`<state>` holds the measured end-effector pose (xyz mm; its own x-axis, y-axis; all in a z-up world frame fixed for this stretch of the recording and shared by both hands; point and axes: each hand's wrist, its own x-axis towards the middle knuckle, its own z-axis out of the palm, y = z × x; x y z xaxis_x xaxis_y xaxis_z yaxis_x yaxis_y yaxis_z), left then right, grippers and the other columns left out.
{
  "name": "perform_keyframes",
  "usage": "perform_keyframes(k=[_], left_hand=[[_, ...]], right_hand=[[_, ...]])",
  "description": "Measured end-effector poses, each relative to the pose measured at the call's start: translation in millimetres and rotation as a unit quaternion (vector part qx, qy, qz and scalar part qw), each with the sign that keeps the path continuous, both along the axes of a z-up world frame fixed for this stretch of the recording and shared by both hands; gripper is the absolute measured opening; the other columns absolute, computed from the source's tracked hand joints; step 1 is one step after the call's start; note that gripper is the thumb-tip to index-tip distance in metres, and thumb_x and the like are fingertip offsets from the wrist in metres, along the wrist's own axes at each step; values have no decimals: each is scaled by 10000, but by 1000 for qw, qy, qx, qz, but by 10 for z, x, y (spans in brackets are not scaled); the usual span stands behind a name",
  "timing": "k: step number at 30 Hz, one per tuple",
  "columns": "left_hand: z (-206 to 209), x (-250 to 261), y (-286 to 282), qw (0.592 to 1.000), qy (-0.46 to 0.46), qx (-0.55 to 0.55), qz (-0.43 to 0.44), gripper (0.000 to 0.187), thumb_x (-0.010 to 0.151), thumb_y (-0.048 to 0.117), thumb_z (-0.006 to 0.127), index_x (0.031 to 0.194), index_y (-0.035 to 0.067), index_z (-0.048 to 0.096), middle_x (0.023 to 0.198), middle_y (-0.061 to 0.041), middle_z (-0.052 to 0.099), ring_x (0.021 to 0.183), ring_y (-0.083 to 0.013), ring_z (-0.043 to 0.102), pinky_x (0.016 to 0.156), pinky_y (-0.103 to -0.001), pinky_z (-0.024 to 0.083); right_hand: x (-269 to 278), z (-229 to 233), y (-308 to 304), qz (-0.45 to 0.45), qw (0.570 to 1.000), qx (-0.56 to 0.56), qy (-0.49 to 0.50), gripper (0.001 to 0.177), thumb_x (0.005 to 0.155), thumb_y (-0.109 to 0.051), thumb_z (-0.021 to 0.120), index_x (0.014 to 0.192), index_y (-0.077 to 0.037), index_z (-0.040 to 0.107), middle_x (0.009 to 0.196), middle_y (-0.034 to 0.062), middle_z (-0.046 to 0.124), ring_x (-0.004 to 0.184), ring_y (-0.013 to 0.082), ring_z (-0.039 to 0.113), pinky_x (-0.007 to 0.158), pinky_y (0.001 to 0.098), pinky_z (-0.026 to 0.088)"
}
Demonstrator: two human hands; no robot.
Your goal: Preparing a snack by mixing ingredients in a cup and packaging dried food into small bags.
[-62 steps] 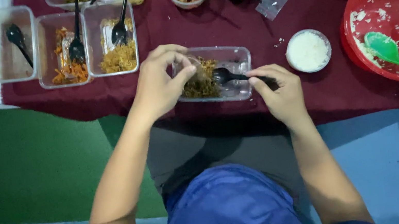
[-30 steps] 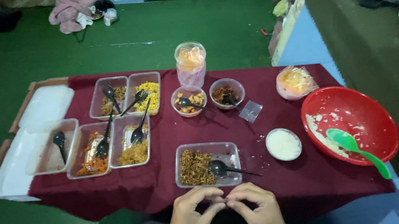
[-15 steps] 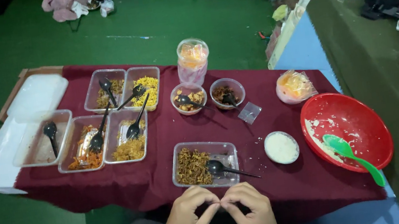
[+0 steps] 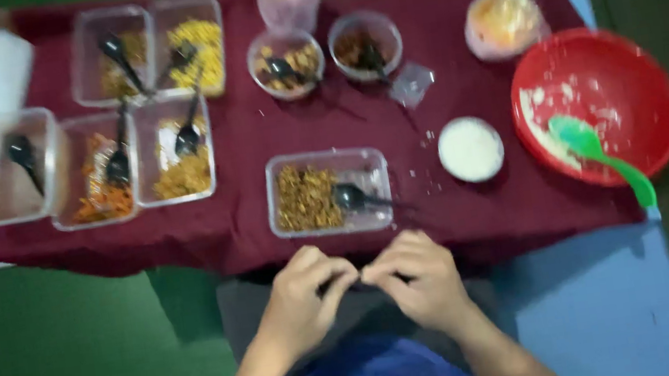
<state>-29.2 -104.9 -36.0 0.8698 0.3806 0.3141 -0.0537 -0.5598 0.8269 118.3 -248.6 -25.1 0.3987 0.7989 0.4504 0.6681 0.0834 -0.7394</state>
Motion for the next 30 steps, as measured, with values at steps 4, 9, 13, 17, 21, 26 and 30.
perform_keyframes(k=[4, 9, 13, 17, 21, 26, 30], left_hand=[[81, 16, 3, 999, -5, -8, -36, 89, 923, 106, 732, 987, 50, 706, 925, -70, 702, 853, -226, 647, 838, -344, 501], [5, 22, 15, 999, -18, -46, 2, 36, 873, 71, 774, 875, 99, 751, 818, -39, 743, 763, -269, 720, 697, -356, 593], [-21, 58, 26, 997, -18, -71, 21, 32, 877, 100, 785, 868, 101, 755, 796, -36, 752, 729, -260, 727, 674, -350, 593], [-70, 72, 102, 994, -48, -51, 84, 60, 867, 138, 822, 861, 127, 763, 802, -32, 755, 733, -256, 732, 663, -350, 595], [-95, 76, 355, 979, -61, 41, 192, 140, 875, 131, 852, 965, 107, 747, 940, -56, 718, 885, -292, 702, 718, -370, 588], [-219, 146, 583, 970, -3, 28, 240, 382, 903, 44, 814, 1218, -38, 616, 1057, -202, 582, 949, -410, 647, 749, -453, 602], [-384, 183, 704, 967, 21, -7, 252, 272, 915, -47, 700, 1180, -28, 643, 960, -220, 636, 915, -464, 682, 726, -500, 612]], right_hand=[[-25, 5, -33, 3, 1000, -15, 21, 86, 910, -139, 773, 825, -129, 767, 799, -2, 765, 701, 160, 660, 711, 305, 471], [-17, -23, -36, 9, 994, 43, 100, 46, 876, -75, 800, 833, -63, 788, 793, 78, 775, 680, 302, 707, 632, 373, 568], [50, -132, -109, 1, 989, 43, 143, 30, 870, -42, 796, 840, -44, 791, 807, 104, 783, 675, 308, 723, 630, 381, 575], [211, -154, -231, -87, 987, 1, 136, 40, 885, -30, 783, 849, -46, 785, 785, 106, 779, 655, 249, 732, 609, 359, 580], [558, -11, -318, -260, 962, 5, 84, 92, 938, 78, 759, 912, -7, 739, 775, 124, 724, 634, 201, 704, 554, 312, 570], [1059, 63, -67, -256, 965, 53, -6, 57, 1021, 90, 724, 982, 52, 740, 820, 192, 723, 679, 247, 720, 571, 338, 593], [1346, -172, 159, -251, 968, -2, -26, 64, 1013, 19, 726, 1038, -4, 781, 868, 183, 756, 794, 295, 760, 609, 391, 603]])
